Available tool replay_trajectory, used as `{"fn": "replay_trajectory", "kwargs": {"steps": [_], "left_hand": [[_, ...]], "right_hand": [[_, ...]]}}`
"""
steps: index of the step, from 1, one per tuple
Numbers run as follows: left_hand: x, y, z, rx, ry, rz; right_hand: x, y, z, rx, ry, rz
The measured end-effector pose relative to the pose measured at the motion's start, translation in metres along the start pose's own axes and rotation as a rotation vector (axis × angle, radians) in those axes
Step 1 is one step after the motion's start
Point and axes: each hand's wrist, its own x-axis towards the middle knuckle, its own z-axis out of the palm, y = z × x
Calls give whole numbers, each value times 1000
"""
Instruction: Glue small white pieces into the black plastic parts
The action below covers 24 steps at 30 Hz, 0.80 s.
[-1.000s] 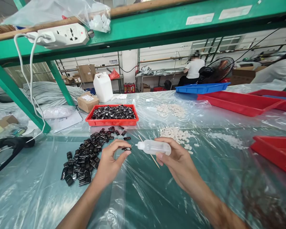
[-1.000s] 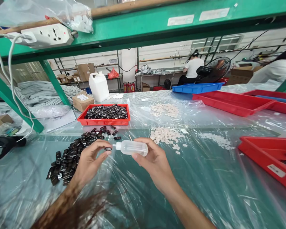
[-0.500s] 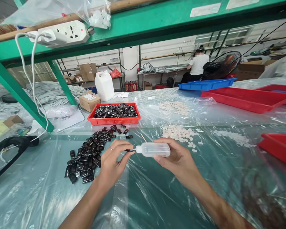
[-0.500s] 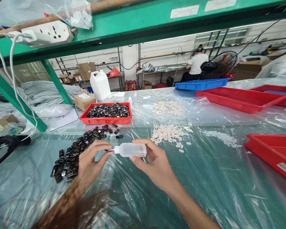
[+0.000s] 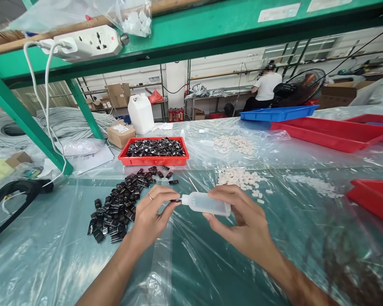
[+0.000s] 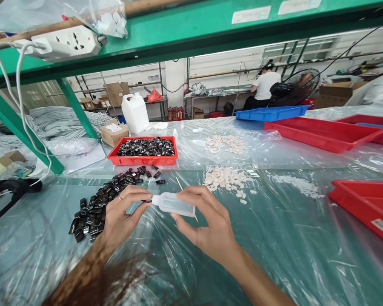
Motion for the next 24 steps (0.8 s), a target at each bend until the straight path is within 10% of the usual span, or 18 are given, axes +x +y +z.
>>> {"fn": "replay_trajectory", "kwargs": {"steps": [24], "left_hand": [[-3, 0, 2, 16, -35, -58]], "right_hand": [[10, -9, -6, -217, 11, -255]]}}
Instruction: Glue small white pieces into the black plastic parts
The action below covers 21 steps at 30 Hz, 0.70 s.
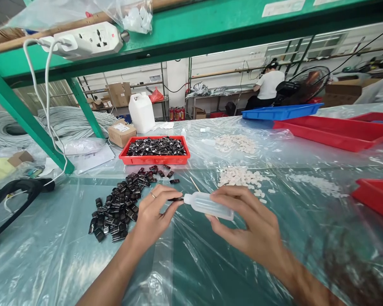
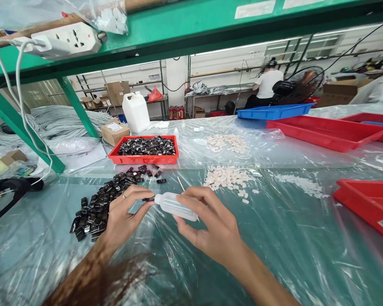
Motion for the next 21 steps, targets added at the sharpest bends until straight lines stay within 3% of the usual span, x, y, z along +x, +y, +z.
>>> {"fn": "replay_trajectory", "kwargs": {"steps": [4, 21], "left_hand": [[0, 0, 0, 34, -19, 18], [0, 0, 0, 42, -11, 28]], "right_hand": [[1, -4, -1, -62, -12, -66], [1, -6, 1, -72, -13, -57]]}}
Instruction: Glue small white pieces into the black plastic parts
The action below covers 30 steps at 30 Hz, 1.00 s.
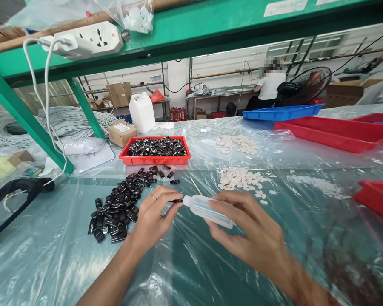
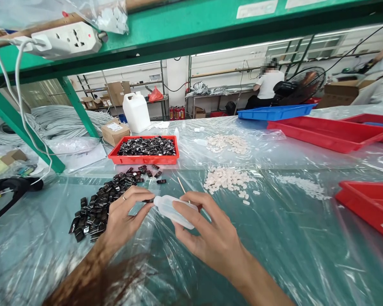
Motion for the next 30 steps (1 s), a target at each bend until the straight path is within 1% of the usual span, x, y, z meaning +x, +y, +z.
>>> {"fn": "replay_trajectory", "kwargs": {"steps": [4, 13, 19, 30], "left_hand": [[1, 0, 0, -4, 5, -9], [1, 0, -1, -2, 11, -1], [1, 0, -1, -7, 8, -14], [2, 1, -2, -22, -5, -17]], "right_hand": [[-2, 1, 1, 40, 8, 49], [-3, 0, 3, 42, 35, 55], [-2, 0, 1, 31, -6, 61], [-5, 3, -1, 21, -37, 49]]}}
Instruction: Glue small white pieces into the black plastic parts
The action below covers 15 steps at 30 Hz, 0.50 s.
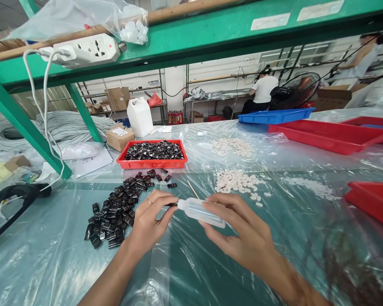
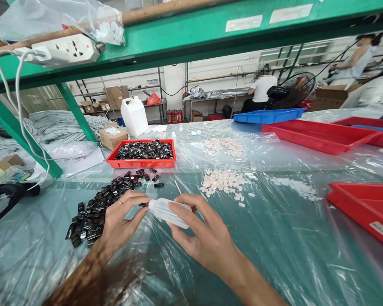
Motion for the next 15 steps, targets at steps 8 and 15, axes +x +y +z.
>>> {"fn": "replay_trajectory", "kwargs": {"steps": [8, 15], "left_hand": [[-2, -5, 1, -20, 21, -36], [1, -16, 0, -232, 81, -379]], "right_hand": [[1, 8, 2, 207, 44, 247], [-14, 35, 35, 542, -52, 658]]}}
